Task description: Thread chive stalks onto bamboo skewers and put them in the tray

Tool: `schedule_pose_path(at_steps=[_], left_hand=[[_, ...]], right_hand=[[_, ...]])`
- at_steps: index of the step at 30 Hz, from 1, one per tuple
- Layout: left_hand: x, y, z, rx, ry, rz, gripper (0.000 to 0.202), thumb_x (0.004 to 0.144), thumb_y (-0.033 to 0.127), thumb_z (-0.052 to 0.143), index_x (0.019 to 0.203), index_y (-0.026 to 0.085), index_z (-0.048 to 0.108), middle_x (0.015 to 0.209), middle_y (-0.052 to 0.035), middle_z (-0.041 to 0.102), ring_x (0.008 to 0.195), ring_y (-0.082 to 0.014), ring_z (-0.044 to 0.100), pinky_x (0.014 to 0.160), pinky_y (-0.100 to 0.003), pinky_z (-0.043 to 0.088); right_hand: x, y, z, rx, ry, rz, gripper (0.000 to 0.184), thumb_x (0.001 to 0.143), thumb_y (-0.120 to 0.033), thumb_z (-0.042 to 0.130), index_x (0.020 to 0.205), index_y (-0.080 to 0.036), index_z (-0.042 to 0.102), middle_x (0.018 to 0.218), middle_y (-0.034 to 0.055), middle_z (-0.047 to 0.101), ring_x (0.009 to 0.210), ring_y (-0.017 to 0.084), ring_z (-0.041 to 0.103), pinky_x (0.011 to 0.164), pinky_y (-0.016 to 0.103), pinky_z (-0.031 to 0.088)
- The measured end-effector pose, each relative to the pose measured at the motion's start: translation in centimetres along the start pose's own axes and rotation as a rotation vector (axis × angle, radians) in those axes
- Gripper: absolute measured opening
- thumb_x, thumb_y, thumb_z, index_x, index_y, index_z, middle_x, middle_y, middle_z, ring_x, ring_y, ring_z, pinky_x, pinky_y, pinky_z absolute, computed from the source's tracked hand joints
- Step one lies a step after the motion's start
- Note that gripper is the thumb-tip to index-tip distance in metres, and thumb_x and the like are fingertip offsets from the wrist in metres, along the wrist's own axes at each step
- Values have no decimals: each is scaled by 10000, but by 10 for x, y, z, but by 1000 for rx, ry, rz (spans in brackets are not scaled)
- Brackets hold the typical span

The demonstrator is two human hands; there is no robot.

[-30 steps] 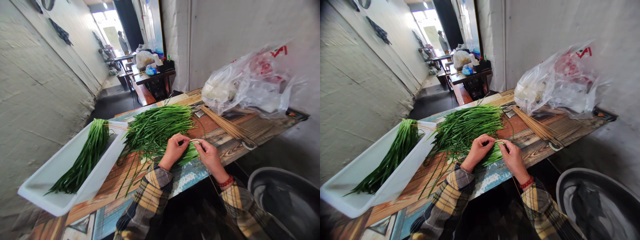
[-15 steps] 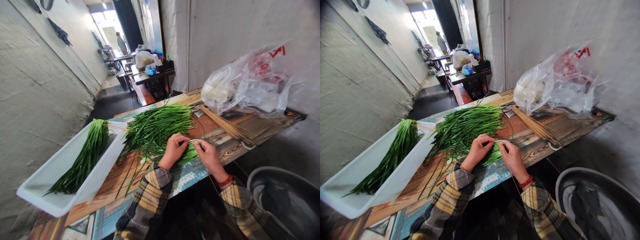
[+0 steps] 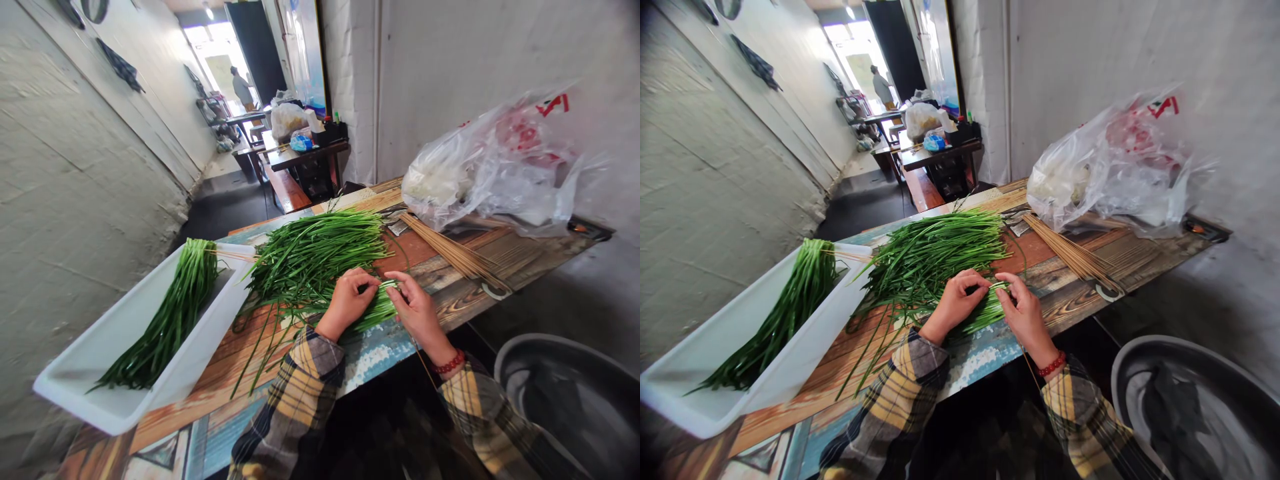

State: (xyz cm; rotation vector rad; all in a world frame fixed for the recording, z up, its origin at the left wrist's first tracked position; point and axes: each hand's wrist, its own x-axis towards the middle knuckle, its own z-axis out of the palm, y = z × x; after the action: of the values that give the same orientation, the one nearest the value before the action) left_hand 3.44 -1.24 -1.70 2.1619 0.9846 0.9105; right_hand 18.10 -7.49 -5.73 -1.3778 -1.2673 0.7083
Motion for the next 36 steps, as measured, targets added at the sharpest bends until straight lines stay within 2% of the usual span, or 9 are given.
schedule_pose_path(at_steps=[5,15,20,23,26,28,32,34,36], left_hand=[[0,0,-1,-23,17,-32,157,819,166,557,828,174,714,799,-44,677,784,-157,599,754,-276,465],[-1,-1,-1,-65,-58,39,154,824,180,547,737,167,674,740,-32,653,760,-148,582,748,-265,455],[-2,3,-4,-124,-119,-25,159,822,235,577,910,151,679,890,-45,690,832,-154,608,792,-258,460],[-1,5,-9,-162,-169,-83,174,820,250,578,887,143,696,856,-35,697,797,-151,611,761,-251,457],[3,5,-21,-242,-99,-165,174,794,276,603,793,124,689,727,-15,666,673,-123,572,655,-226,438],[9,7,-34,-282,-12,-187,185,770,297,630,764,119,678,681,-3,639,630,-106,538,618,-214,414],[19,19,-68,-329,152,-188,221,736,340,660,743,120,664,655,9,595,598,-85,481,571,-200,365],[21,26,-83,-370,238,-188,241,721,360,672,748,122,657,655,12,582,595,-81,464,569,-198,353],[20,31,-96,-428,318,-191,259,701,372,692,747,120,651,657,12,579,598,-81,462,578,-199,353]], right_hand=[[-1,0,1,17,-21,17,306,885,-442,498,1070,-212,577,622,-45,498,411,89,448,389,209,391],[0,0,0,-46,-3,-8,286,877,-455,504,969,-194,577,654,-23,564,429,89,461,411,206,418],[0,-5,2,35,-42,-4,308,899,-461,459,1037,-210,572,756,-4,609,441,93,512,408,211,443],[2,-12,-2,75,-86,-8,350,923,-459,405,1102,-216,584,732,-5,606,466,109,555,427,220,461],[7,-20,-12,62,-170,-37,423,951,-436,349,1268,-214,521,701,-1,626,530,142,617,490,244,481],[13,-26,-21,13,-190,-82,454,954,-432,345,1312,-192,488,759,25,665,594,161,650,551,269,497],[32,-48,-25,-135,-236,-260,438,934,-413,395,1282,-178,519,911,62,697,774,193,668,729,333,505],[43,-66,-19,-223,-233,-373,405,910,-387,438,1239,-187,563,892,53,697,837,205,653,777,345,486],[55,-85,-11,-282,-212,-450,375,888,-367,461,1185,-190,606,834,41,692,811,204,642,762,335,476]])
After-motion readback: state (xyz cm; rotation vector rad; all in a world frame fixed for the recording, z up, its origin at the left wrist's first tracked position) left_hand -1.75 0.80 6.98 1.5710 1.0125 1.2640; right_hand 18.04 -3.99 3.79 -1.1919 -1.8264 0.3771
